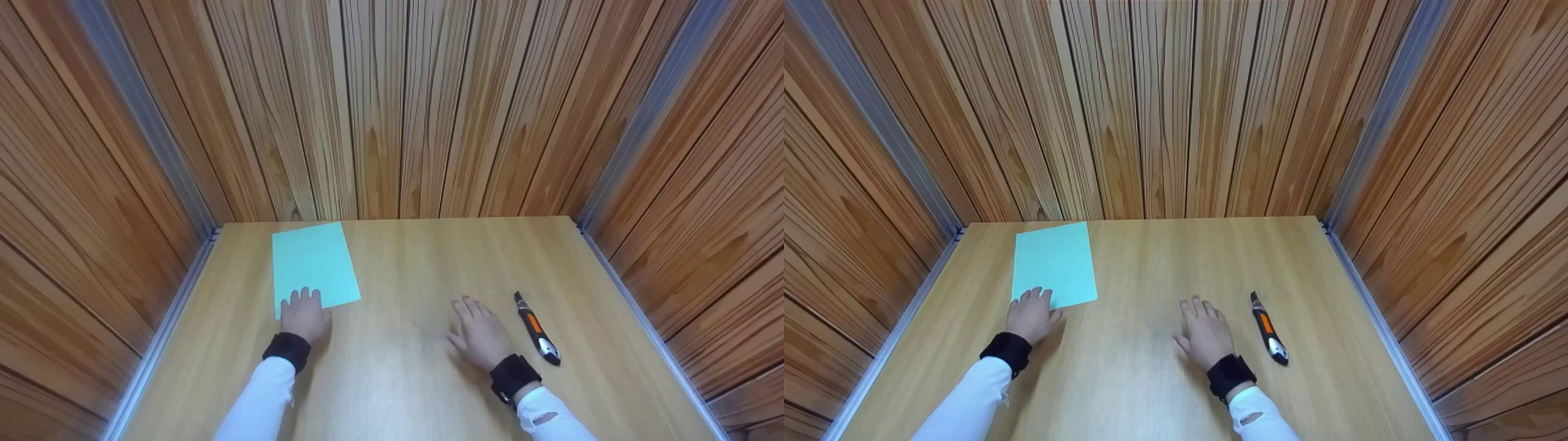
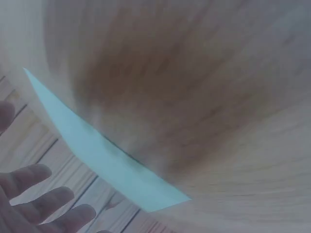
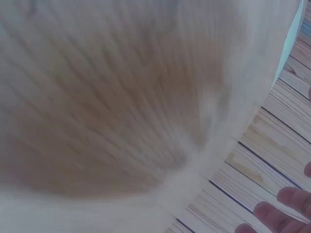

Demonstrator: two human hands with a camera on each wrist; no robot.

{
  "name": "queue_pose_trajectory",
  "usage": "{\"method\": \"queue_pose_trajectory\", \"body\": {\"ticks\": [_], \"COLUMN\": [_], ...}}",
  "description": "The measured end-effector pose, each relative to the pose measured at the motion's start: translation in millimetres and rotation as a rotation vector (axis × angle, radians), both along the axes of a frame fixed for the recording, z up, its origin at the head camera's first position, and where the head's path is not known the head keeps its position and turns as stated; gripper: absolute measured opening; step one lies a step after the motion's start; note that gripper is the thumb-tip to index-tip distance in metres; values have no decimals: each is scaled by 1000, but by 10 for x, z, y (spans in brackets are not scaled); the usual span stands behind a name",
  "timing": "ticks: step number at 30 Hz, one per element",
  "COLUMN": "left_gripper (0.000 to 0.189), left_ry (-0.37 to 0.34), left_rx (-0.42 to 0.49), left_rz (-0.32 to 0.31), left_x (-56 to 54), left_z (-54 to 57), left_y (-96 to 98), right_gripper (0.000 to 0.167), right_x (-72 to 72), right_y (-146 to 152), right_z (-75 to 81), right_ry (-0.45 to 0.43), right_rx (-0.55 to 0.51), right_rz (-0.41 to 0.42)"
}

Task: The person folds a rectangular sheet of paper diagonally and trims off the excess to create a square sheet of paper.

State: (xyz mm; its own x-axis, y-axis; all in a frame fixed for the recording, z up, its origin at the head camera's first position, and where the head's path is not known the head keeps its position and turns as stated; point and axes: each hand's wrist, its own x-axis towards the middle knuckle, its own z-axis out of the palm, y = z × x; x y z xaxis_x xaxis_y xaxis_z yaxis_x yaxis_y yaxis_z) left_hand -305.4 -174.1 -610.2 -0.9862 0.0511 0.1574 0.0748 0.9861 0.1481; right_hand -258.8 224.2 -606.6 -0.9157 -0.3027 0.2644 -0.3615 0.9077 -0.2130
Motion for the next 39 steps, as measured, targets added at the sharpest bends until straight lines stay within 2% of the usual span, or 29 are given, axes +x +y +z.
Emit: {"method": "queue_pose_trajectory", "body": {"ticks": [3, 9, 14, 18, 26, 34, 39], "left_gripper": [47, 66, 77, 79, 69, 58, 50], "left_ry": [-22, -91, -135, -171, -229, -199, -187], "left_rx": [24, 107, 142, 130, 113, 106, 99], "left_rz": [22, 73, 123, 141, 139, 112, 63], "left_x": [-81, -228, -275, -309, -258, -150, -66], "left_z": [-23, -56, -131, -195, -215, -232, -186], "left_y": [-11, 7, 50, 91, 123, 173, 294], "right_gripper": [69, 52, 40, 33, 32, 34, 34], "right_x": [47, 115, 181, 222, 256, 282, 279], "right_y": [-11, -52, -50, -53, -97, -96, -95], "right_z": [-13, -11, -49, -97, -114, -144, -147], "right_ry": [9, -1, 20, 36, 58, 46, 46], "right_rx": [-1, -14, 8, 21, 21, 21, 21], "right_rz": [-5, 6, 11, 19, 31, 34, 37]}}
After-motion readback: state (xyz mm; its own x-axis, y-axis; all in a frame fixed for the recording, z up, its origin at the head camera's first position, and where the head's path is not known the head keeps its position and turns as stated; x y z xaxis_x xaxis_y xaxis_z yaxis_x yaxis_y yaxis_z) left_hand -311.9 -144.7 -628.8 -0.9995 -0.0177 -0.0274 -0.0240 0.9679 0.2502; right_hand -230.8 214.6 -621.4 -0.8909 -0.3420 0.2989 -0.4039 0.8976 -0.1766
